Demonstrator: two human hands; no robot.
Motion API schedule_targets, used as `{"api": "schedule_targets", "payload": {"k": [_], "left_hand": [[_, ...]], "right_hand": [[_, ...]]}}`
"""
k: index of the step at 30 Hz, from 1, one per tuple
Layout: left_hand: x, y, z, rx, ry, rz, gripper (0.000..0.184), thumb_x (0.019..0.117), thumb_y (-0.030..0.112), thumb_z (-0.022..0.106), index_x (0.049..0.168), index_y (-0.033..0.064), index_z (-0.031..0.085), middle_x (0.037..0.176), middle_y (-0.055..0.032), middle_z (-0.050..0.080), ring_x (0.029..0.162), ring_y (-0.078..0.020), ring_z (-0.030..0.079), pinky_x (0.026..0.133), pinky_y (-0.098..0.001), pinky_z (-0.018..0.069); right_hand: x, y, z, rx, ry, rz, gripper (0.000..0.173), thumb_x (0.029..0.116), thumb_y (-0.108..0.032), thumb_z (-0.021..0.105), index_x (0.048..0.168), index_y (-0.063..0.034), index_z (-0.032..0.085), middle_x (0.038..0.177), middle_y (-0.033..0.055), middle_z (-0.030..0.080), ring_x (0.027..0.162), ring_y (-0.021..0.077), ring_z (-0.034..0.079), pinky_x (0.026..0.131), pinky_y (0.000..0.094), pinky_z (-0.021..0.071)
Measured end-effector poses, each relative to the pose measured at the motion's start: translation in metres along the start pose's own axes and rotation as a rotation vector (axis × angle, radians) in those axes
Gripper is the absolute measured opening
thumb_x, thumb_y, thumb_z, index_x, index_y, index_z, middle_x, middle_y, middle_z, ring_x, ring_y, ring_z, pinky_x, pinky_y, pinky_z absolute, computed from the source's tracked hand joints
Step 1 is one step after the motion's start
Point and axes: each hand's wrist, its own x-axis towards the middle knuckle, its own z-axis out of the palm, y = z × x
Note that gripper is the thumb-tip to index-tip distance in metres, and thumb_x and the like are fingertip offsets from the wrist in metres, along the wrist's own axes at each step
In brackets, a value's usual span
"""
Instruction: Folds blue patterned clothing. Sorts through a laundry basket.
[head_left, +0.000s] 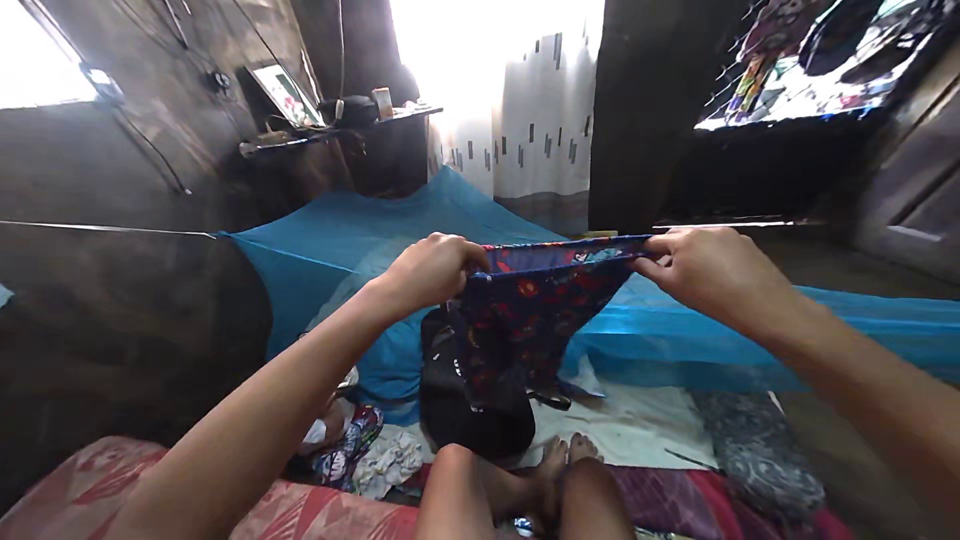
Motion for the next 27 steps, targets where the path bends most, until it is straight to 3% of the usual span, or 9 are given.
{"api": "schedule_targets", "payload": {"k": [4,7,13,16,18,20,23,26,27], "left_hand": [[0.0,-0.001,-0.001,-0.042,0.041,0.025,0.029,0.0961,-0.009,0.053,0.108,0.0027,0.076,0.119,-0.0178,0.07,0.108,-0.0319,0.067,0.092,-0.05,0.0513],[-0.001,-0.002,-0.007,-0.07,0.053,0.026,0.029,0.0956,-0.01,0.051,0.105,-0.0004,0.076,0.116,-0.0185,0.071,0.11,-0.0313,0.067,0.095,-0.0476,0.0498],[0.0,-0.002,-0.019,-0.064,0.065,-0.033,0.028,0.0968,-0.008,0.05,0.103,-0.0002,0.077,0.105,-0.0164,0.074,0.096,-0.0252,0.068,0.085,-0.044,0.0504],[0.0,-0.003,-0.021,-0.073,0.063,-0.059,0.029,0.0964,-0.009,0.05,0.098,0.0016,0.077,0.097,-0.0128,0.074,0.089,-0.0192,0.066,0.08,-0.0408,0.0497],[-0.001,-0.005,-0.023,-0.131,0.055,-0.048,0.033,0.0953,-0.012,0.047,0.096,0.0015,0.078,0.102,-0.012,0.074,0.094,-0.0174,0.067,0.084,-0.0394,0.0505],[-0.003,-0.01,-0.023,-0.181,0.061,0.012,0.033,0.0951,-0.011,0.047,0.093,0.0028,0.077,0.099,-0.0081,0.074,0.09,-0.0109,0.066,0.081,-0.0333,0.0513],[-0.007,-0.009,-0.022,-0.209,0.064,0.019,0.027,0.0985,-0.004,0.05,0.105,0.0033,0.075,0.095,-0.0048,0.073,0.077,-0.0028,0.062,0.072,-0.025,0.0493],[-0.009,0.001,-0.02,-0.179,0.105,-0.101,0.027,0.1009,0.0,0.052,0.122,-0.0003,0.069,0.091,-0.0115,0.069,0.059,-0.0088,0.056,0.057,-0.0271,0.0491],[-0.01,0.004,-0.02,-0.133,0.123,-0.122,0.029,0.1013,0.0,0.052,0.126,-0.0007,0.067,0.093,-0.0141,0.069,0.061,-0.0129,0.059,0.059,-0.0302,0.0507]], "right_hand": [[0.0,0.004,-0.006,0.049,-0.009,-0.011,0.02,0.0989,-0.013,0.067,0.095,0.0054,0.074,0.099,0.0281,0.069,0.092,0.0481,0.067,0.078,0.0686,0.0492],[0.001,0.012,-0.01,0.113,-0.019,-0.071,0.018,0.0984,-0.012,0.068,0.089,0.0021,0.075,0.082,0.0226,0.07,0.076,0.0401,0.067,0.069,0.0625,0.0497],[-0.001,0.006,-0.025,0.208,0.028,-0.097,0.015,0.0982,-0.007,0.067,0.089,0.0017,0.075,0.079,0.0214,0.069,0.072,0.0355,0.064,0.066,0.058,0.047],[0.0,0.004,-0.034,0.323,-0.047,-0.059,0.013,0.0971,-0.002,0.065,0.102,-0.0028,0.077,0.085,0.0135,0.072,0.075,0.0208,0.066,0.072,0.0462,0.0515],[-0.002,0.001,-0.039,0.376,-0.065,-0.024,0.014,0.0967,0.0,0.065,0.102,-0.0033,0.077,0.08,0.0082,0.072,0.07,0.0114,0.066,0.072,0.0362,0.0545],[-0.004,0.002,-0.04,0.363,-0.052,-0.037,0.013,0.0974,-0.004,0.065,0.099,-0.0045,0.078,0.074,0.0063,0.072,0.063,0.01,0.066,0.066,0.0346,0.0556],[-0.005,0.011,-0.036,0.282,0.014,-0.17,0.011,0.0974,-0.009,0.068,0.094,-0.0047,0.077,0.072,0.0082,0.07,0.062,0.0177,0.064,0.061,0.0433,0.0512],[-0.007,0.014,-0.031,0.228,0.011,-0.34,0.011,0.0977,-0.002,0.064,0.099,-0.0012,0.075,0.081,0.0124,0.072,0.069,0.0241,0.068,0.068,0.0472,0.0561],[-0.008,0.013,-0.027,0.211,0.017,-0.4,0.015,0.0979,0.002,0.061,0.102,-0.0015,0.075,0.082,0.0115,0.072,0.067,0.0222,0.069,0.066,0.0443,0.0582]]}}
